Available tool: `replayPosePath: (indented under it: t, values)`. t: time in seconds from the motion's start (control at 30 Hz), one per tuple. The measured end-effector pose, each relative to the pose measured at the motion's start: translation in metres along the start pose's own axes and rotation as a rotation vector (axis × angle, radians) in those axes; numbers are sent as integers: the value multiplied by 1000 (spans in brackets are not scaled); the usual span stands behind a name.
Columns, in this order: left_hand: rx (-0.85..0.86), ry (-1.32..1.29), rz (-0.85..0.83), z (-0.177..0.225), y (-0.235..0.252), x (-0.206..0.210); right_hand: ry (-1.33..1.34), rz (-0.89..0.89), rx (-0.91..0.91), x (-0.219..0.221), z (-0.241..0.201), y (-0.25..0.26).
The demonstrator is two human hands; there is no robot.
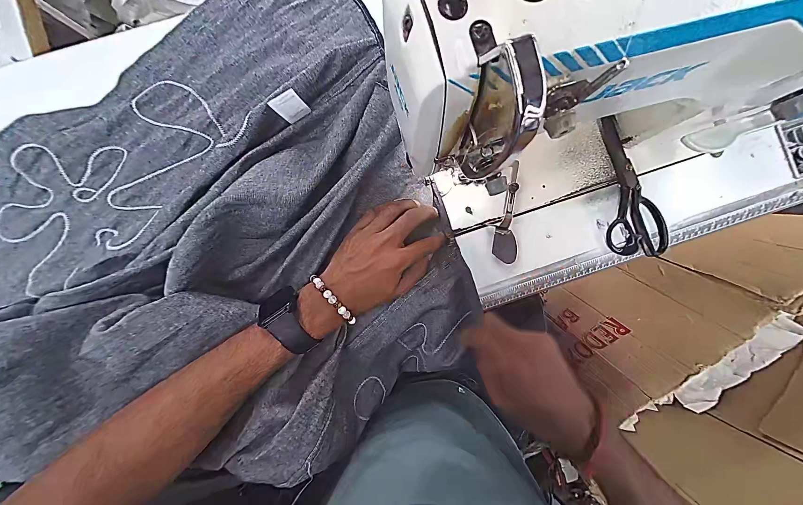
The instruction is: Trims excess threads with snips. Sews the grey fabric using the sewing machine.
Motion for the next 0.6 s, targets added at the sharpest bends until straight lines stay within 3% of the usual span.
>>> replayPosePath:
  t: [0.07, 0.13, 0.23, 0.27, 0.3, 0.4, 0.47, 0.6]
  values:
    - [0, -3, 79, 3, -1, -1, -106, -109, -123, 41, -19, -19]
    - [-6, 37, 120, 6, -4, -1, -212, -264, -117, 79, -21, -25]
    - [6, 85, 94, 7, -7, -2, -132, -793, 1, 88, -17, -10]
    - [11, 89, 89, 6, -6, -2, -61, -877, -1, 78, -18, -1]
    - [10, 82, 87, 4, -6, -2, 37, -795, -18, 61, -20, 11]
    - [-24, 19, 44, 2, -3, -3, 235, -48, 124, 4, -18, 53]
    - [-72, -30, 30, 1, 3, -6, 182, 279, 299, -13, -4, 81]
    - [-166, -32, 130, -5, 5, -8, 83, 364, 494, -7, 9, 110]
Point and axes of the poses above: each hand's wrist, its own y-axis towards the middle knuckle, its own x-axis out of the palm, z = x × y, the point moved 5 cm from there along y, towards the middle knuckle, and after that the axes turned 9 degrees about x, right-handed, at the moved point
